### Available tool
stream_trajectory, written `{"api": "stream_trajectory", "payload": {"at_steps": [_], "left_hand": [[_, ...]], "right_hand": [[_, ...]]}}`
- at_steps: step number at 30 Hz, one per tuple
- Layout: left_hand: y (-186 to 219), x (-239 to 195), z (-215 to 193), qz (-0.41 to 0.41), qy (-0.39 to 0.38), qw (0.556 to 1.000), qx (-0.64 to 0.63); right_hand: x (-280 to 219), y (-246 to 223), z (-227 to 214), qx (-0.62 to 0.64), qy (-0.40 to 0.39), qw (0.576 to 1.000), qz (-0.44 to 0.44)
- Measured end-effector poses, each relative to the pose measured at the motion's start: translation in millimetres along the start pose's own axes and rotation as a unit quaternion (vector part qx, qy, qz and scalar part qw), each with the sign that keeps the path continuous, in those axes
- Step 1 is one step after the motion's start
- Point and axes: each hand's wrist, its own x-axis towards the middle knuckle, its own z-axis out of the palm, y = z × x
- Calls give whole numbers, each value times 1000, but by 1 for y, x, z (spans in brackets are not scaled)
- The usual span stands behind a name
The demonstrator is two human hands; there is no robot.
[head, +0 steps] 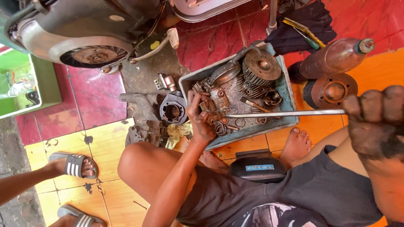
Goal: Cleaning and inspecting disassembled motorcycle engine components in a metal tray using a brush and tools.
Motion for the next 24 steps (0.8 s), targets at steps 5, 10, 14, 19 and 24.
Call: {"api": "stream_trajectory", "payload": {"at_steps": [5,10,14,19,24], "left_hand": [[74,55,11,-1,-44,999,-30],[74,56,19,-22,-32,997,-68],[68,51,18,-62,-19,998,-16],[-5,-8,15,-68,1,997,-40],[90,62,20,-51,-11,999,6]], "right_hand": [[4,5,-9,69,-42,996,39],[14,-7,11,32,-69,997,15],[17,-10,13,54,-35,998,24],[18,-8,12,65,-54,996,1],[18,-14,20,52,-18,997,46]]}}
